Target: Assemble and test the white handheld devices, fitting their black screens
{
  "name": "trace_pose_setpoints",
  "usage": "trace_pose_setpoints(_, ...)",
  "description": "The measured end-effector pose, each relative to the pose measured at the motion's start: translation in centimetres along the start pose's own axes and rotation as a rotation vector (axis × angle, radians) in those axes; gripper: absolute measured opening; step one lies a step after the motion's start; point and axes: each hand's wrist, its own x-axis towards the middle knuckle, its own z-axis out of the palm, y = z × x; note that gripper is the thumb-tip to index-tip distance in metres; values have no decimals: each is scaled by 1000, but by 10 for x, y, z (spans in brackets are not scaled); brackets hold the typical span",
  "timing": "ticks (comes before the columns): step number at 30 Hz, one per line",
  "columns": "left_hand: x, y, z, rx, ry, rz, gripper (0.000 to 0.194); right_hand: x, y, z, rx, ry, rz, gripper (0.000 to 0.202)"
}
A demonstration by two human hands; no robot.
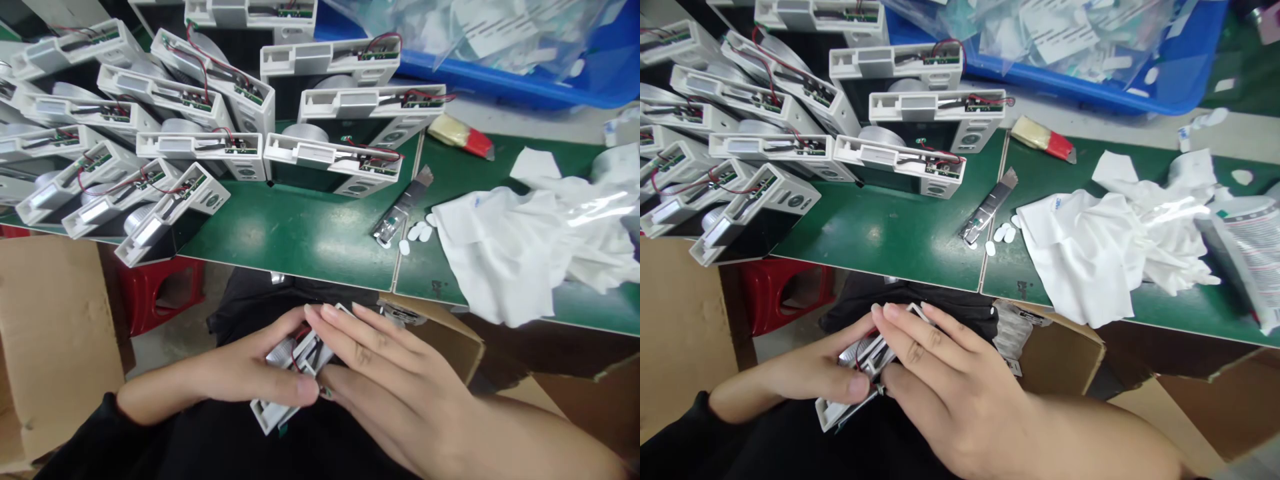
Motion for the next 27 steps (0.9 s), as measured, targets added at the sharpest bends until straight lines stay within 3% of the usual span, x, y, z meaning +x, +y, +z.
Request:
trace_pose_setpoints(6, 0, 3, 3, 16, 58, 25, 77, 6, -9, 4, 17, 11, 7, 22)
trace_pose_setpoints(12, 3, 3, 6, -99, -27, -46, 104, 4, -9, 7, 42, 34, 23, 27)
trace_pose_setpoints(17, 7, 6, 6, -110, -62, -61, 92, -2, -11, 8, 57, 21, 13, 24)
trace_pose_setpoints(27, 7, -9, 4, -157, -109, -38, 95, -7, -12, 10, 119, 9, 35, 27)
